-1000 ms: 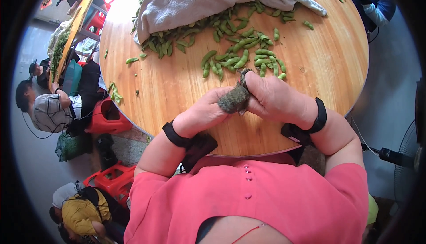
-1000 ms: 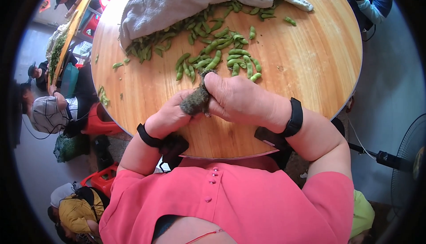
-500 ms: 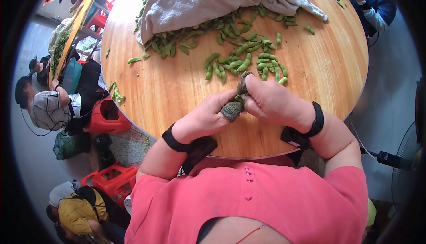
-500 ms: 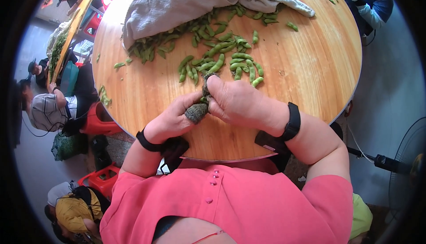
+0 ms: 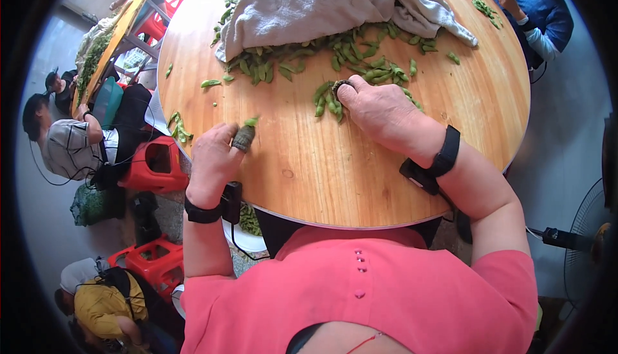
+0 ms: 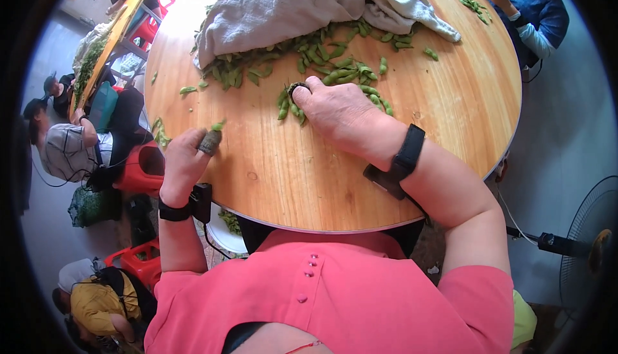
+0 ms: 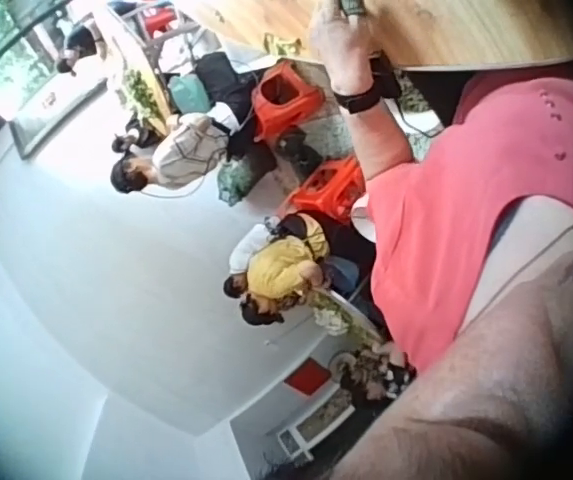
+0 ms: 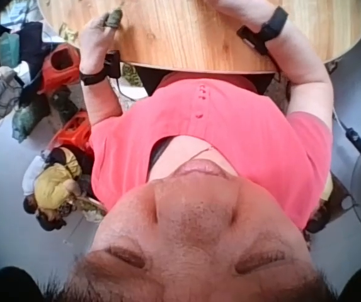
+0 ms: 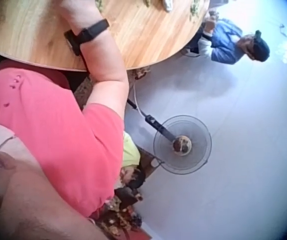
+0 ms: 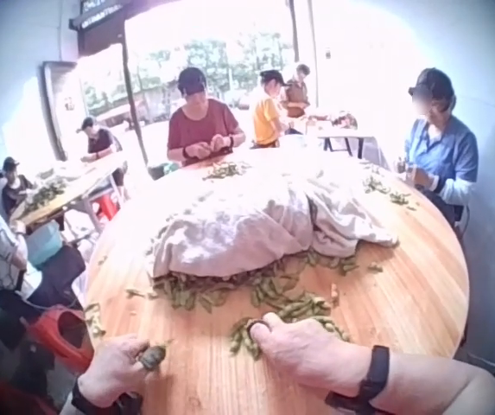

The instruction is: The person uses a small blade to open edamame pods and removes the beans by hand. The beans are placed into a container while the empty shells are moved to a pile on the table.

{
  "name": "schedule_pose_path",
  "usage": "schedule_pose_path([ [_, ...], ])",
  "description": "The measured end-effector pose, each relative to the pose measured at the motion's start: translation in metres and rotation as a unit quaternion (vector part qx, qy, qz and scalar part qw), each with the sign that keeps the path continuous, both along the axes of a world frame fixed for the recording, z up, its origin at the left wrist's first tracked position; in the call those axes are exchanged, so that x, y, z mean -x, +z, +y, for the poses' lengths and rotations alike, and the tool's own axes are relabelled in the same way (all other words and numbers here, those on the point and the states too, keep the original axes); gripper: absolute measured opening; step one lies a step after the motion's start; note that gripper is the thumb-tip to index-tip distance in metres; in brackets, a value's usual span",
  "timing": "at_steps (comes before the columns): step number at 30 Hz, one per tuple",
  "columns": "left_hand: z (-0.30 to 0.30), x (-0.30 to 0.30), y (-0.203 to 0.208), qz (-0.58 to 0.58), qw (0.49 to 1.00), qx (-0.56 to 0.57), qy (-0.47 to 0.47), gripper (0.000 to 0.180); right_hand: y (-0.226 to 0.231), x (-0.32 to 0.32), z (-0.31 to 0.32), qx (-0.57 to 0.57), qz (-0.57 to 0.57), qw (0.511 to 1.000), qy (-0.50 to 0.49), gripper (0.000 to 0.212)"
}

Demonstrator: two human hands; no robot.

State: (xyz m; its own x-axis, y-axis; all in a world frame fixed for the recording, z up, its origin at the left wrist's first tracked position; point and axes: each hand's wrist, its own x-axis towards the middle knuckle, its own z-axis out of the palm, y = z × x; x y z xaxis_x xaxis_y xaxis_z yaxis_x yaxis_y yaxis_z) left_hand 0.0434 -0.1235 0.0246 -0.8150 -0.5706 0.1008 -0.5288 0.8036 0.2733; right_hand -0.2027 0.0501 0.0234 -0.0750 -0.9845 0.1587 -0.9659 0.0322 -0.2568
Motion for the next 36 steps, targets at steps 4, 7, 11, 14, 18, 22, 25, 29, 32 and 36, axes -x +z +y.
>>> schedule_pose_path([
  [4,0.008,0.003,0.0,0.139,0.986,-0.078,0.052,0.03,-0.003,0.014,0.002,-0.001,0.035,0.999,-0.017,0.013],
  [7,0.006,0.005,-0.002,0.194,0.98,0.038,-0.029,0.041,-0.007,0.021,0.006,0.035,0.006,0.998,-0.042,0.015],
  [11,0.012,0.009,0.01,0.043,0.999,-0.015,0.017,0.041,0.002,0.009,0.003,0.029,-0.008,0.999,-0.02,0.014],
  [14,0.008,0.014,-0.001,0.056,0.998,0.029,-0.002,0.036,-0.001,0.01,0.0,-0.001,-0.008,1.0,-0.004,0.012],
  [18,0.023,0.024,0.002,0.207,0.977,0.028,-0.049,0.027,-0.004,0.019,0.006,0.079,-0.111,0.991,-0.009,0.013],
  [22,0.059,0.046,0.003,0.237,0.859,-0.451,-0.042,0.028,0.001,0.019,0.008,0.119,-0.276,0.954,-0.011,0.015],
  [25,0.077,0.069,0.0,0.206,0.744,-0.633,-0.057,0.03,0.021,0.008,0.015,-0.003,-0.544,0.835,-0.087,0.014],
  [29,0.083,0.085,-0.015,0.163,0.661,-0.725,-0.103,0.02,0.02,-0.008,0.022,0.098,-0.575,0.811,-0.041,0.014],
  [32,0.091,0.098,-0.013,0.191,0.641,-0.732,-0.128,0.012,0.007,-0.007,0.025,0.144,-0.486,0.858,-0.083,0.015],
  [36,0.095,0.111,-0.004,0.224,0.677,-0.696,-0.082,0.005,0.0,0.01,0.028,0.111,-0.536,0.826,-0.135,0.011],
])
